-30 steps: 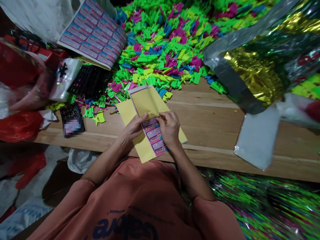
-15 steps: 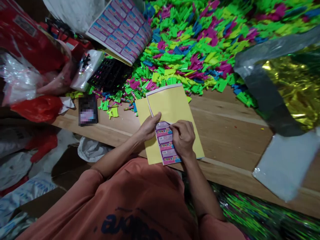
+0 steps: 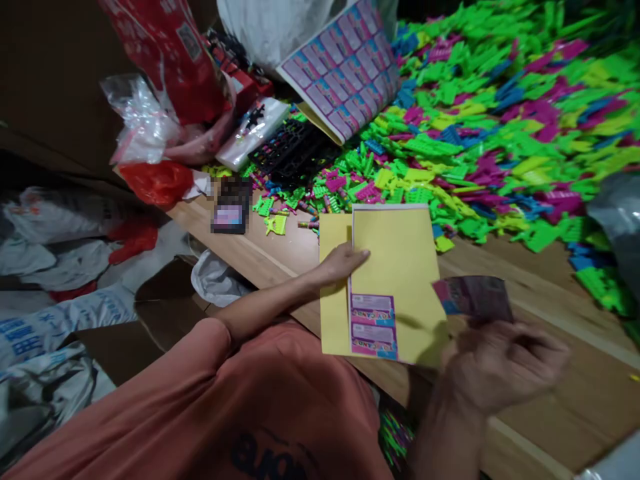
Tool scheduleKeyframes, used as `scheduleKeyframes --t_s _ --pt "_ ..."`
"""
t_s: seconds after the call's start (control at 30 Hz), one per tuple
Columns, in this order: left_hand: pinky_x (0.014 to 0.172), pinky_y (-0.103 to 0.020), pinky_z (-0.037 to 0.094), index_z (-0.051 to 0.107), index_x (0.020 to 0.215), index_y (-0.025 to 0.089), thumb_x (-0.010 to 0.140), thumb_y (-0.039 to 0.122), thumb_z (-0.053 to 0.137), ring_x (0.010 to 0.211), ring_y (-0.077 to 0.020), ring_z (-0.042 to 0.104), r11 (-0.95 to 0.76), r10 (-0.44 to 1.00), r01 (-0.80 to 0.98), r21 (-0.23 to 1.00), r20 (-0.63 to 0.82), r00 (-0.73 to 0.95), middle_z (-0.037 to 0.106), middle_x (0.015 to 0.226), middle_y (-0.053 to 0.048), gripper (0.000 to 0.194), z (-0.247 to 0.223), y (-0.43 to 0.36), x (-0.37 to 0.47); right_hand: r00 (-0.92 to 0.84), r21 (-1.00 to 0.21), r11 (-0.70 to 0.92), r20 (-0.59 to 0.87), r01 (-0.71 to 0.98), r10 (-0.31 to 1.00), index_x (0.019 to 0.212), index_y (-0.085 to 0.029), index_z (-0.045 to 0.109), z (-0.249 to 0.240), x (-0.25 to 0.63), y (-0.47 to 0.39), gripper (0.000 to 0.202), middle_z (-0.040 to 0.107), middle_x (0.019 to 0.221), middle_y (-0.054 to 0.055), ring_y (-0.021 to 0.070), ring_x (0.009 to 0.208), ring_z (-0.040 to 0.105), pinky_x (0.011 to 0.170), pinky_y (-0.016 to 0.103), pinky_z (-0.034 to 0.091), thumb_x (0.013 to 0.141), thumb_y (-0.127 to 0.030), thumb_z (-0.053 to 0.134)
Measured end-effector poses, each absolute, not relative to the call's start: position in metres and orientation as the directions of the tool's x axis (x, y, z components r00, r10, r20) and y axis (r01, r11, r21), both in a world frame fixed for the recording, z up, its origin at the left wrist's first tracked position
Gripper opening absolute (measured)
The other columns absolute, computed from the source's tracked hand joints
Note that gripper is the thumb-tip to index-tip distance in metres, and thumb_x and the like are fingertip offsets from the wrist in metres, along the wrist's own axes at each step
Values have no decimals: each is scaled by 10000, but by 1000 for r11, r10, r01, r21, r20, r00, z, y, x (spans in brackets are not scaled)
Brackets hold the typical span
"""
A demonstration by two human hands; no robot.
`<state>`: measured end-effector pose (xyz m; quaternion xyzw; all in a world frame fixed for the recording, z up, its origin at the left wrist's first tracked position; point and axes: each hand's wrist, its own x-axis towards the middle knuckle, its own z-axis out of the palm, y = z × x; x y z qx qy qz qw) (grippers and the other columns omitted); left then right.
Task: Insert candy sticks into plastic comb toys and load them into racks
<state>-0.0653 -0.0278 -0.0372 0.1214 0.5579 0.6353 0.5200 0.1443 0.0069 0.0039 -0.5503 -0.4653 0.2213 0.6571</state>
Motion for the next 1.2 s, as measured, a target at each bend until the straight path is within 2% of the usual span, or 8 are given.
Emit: scheduleKeyframes --t_s 0.17,0.3,0.43,0.67,0.77,0.9,1.0,1.2 --pt "1062 -542 576 693 670 247 737 369 1099 789 -313 727 220 782 -89 971 -230 -579 645 649 -44 430 2 -30 -148 418 -946 206 298 252 858 587 -398 445 7 137 14 576 408 644 55 406 639 632 571 666 400 617 -784 872" --pt "1373 -501 319 735 1218 196 936 290 962 1513 -386 578 177 568 135 975 11 -823 727 1434 -199 374 33 -6 -263 404 -957 136 234 255 885 565 -427 556 -5 132 9 495 528 628 85 362 565 588 557 625 390 566 -775 908" --pt "1429 -551 207 521 1650 112 875 305 1002 1777 -448 274 488 539 365 793 55 -841 396 1845 -308 933 47 14 -347 297 -963 26 108 268 949 673 -418 691 -13 130 2 411 694 719 92 364 618 675 608 605 500 588 -748 921" --pt "1338 -600 319 711 1374 184 602 392 1126 1669 -550 383 567 556 338 751 -47 -830 656 1627 -267 901 54 20 -372 35 -989 -5 0 147 999 900 -217 772 -14 113 -9 575 799 864 44 210 789 723 744 349 591 681 -705 983" --pt "1252 -505 411 737 1134 182 631 345 1094 1567 -485 505 509 524 305 805 -9 -852 732 1474 -233 639 64 14 -374 6 -995 -10 -9 104 1000 880 -211 760 -11 106 -6 607 788 833 39 199 769 714 731 331 579 649 -718 1001" --pt "887 -330 499 639 780 193 780 278 950 978 -274 709 351 544 213 912 -13 -839 722 847 -47 322 79 -4 -365 -34 -996 5 2 86 999 855 -212 759 4 93 0 520 780 821 39 196 769 717 736 329 579 668 -643 982" --pt "699 -260 434 624 749 194 845 316 894 699 -150 571 195 606 120 974 -24 -795 606 682 35 312 80 -22 -336 -82 -996 42 35 83 996 848 -216 760 22 76 5 422 757 788 25 184 740 701 708 317 570 718 -574 943" --pt "629 -222 486 613 845 214 761 592 999 696 -124 569 20 763 -112 994 -88 -640 654 788 25 546 50 -48 -234 -131 -992 127 130 -29 983 869 -244 715 44 15 15 370 747 776 2 182 708 685 680 323 584 718 -511 922"
